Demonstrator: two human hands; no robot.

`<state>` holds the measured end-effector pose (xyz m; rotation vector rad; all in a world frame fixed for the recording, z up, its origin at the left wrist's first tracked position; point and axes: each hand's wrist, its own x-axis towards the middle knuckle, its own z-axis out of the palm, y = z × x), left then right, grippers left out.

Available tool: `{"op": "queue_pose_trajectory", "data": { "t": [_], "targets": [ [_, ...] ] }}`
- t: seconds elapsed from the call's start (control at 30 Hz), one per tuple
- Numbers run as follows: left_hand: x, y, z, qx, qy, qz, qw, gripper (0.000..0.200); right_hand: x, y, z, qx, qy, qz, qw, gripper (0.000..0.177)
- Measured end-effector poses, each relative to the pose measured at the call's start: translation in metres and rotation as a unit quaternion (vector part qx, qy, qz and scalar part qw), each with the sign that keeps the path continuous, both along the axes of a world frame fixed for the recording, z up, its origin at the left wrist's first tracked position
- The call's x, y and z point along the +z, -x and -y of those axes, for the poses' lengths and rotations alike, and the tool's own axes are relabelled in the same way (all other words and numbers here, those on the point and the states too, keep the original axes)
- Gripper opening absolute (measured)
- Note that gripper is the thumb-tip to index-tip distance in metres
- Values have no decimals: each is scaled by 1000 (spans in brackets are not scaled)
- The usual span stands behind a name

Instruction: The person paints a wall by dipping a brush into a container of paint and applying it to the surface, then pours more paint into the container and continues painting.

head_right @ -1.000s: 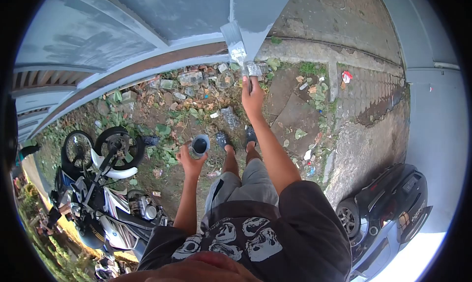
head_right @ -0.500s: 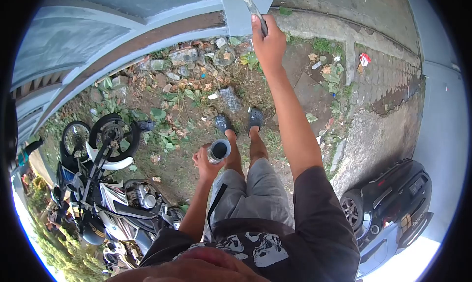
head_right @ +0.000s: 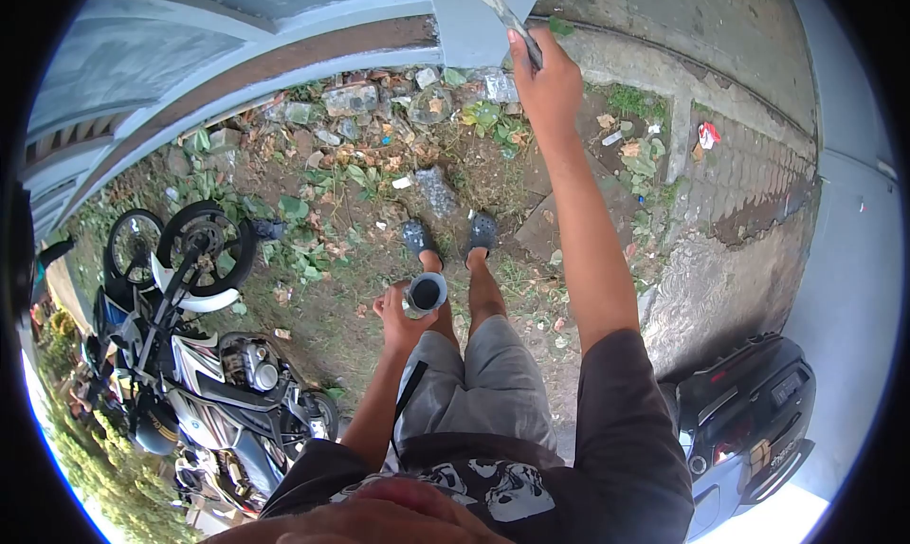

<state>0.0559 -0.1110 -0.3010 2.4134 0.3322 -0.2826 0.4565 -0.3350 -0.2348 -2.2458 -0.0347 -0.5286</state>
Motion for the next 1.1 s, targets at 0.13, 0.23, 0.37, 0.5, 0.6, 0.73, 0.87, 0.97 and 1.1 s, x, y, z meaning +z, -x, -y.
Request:
{"op": "queue_pose_trajectory", "data": {
  "t": [0.13,0.23,0.37,0.5,0.6,0.73,0.87,0.97,1.1],
  "targets": [
    [4,-4,12,23,-2,-6,1000,73,-38,29,32,-14,84,-86,993,24],
    [13,-7,19,36,41,-27,998,73,-28,31,42,-9,94,-86,992,25],
    [7,0,26,25,36,-14,999,75,27,0,34,27,55,-22,998,27],
    [5,2,34,27,23,-4,999,74,44,-38,35,56,72,95,991,28],
    [1,3,39,39,32,-3,999,74,23,-39,52,53,94,7,994,28],
    [-8,7,45,42,27,3,999,74,-40,0,83,19,128,-60,990,27],
    [-13,15,45,42,30,11,999,73,-65,36,95,2,155,-122,980,27],
    [-12,17,45,46,21,4,999,73,-54,32,78,27,114,-89,989,27],
    [-13,19,42,38,14,-6,999,73,-24,-4,43,53,57,-26,997,26]
  ]
}}
